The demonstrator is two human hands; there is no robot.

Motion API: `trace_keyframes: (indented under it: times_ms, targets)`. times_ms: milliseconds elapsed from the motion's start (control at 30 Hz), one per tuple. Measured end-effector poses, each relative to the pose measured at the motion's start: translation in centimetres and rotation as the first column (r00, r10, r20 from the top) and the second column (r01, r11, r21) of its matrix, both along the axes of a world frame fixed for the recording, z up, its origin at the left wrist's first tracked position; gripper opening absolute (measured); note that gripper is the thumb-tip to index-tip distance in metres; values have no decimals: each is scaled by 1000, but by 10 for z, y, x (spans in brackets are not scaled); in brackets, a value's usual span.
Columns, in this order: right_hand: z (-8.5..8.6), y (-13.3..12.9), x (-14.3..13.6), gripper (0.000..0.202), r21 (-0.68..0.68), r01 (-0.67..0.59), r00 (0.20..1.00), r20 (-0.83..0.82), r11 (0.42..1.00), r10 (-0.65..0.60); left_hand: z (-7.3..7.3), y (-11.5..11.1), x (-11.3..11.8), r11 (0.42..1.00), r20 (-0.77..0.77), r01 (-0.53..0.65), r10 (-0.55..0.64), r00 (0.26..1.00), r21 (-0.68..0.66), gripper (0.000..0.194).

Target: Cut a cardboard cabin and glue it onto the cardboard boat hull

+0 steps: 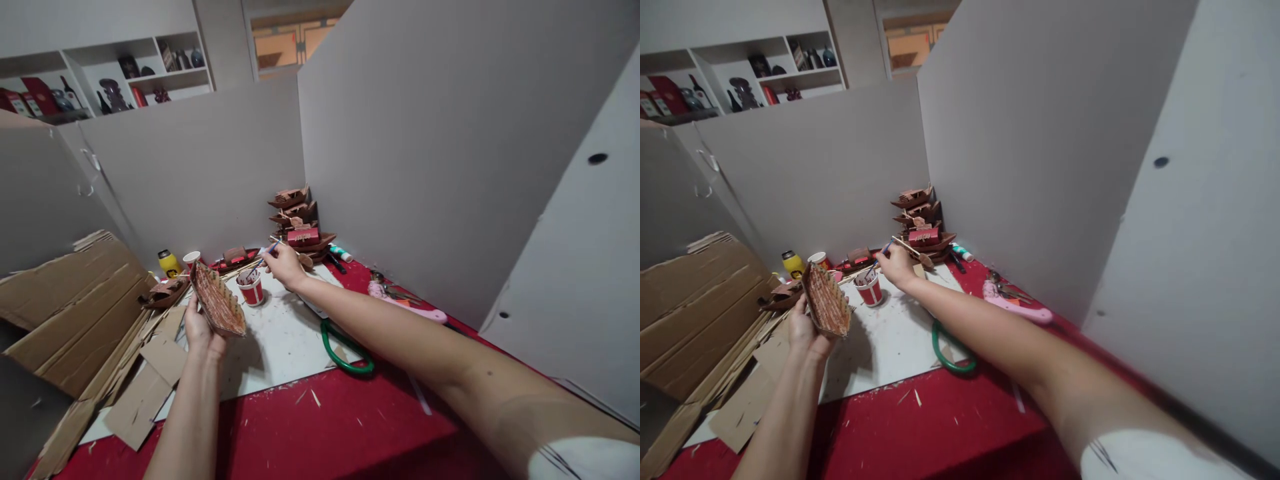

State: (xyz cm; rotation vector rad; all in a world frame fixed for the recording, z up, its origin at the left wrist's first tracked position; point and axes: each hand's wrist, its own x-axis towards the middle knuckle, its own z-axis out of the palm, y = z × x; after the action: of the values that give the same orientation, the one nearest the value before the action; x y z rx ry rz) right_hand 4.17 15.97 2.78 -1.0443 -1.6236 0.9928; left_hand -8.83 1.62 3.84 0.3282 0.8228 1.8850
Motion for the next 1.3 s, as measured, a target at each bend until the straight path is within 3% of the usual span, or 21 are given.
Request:
trace_keyframes:
  times_ms: [200,333,467,600,767,967,1133,1200,1300]
  targets:
    - [10,-24,27,22,-105,-81,945,-323,991,43,-1,-1,3,998,-5,65,-65,998,6,32]
    - [9,-54,53,27,-43,-159,880,-459,986,121,2,-7,16,992,-21,122,-122,992,-23,29]
    - [9,-75,76,40,76,-132,842,-518,988,152,4,-17,38,969,-46,237,-240,970,-76,32]
    - [13,-79,92,43,194,-40,847,-514,980,136,5,-25,57,926,-75,341,-356,931,-159,40]
    - [14,-80,104,38,281,5,879,-459,960,130,6,-30,69,920,-107,334,-360,927,-205,35]
    - [-6,-108,107,25,319,-141,918,-313,937,244,2,-26,67,947,-183,278,-305,934,-160,29]
    - [-21,-131,101,25,147,-375,862,-306,915,403,-1,-25,66,964,-216,223,-251,943,-144,23]
    - [-22,-131,102,24,153,-387,859,-299,910,415,-1,-25,67,963,-222,220,-252,942,-157,23]
    - [-21,-121,108,18,277,-283,902,-248,918,353,-2,-26,70,955,-212,235,-272,939,-182,25]
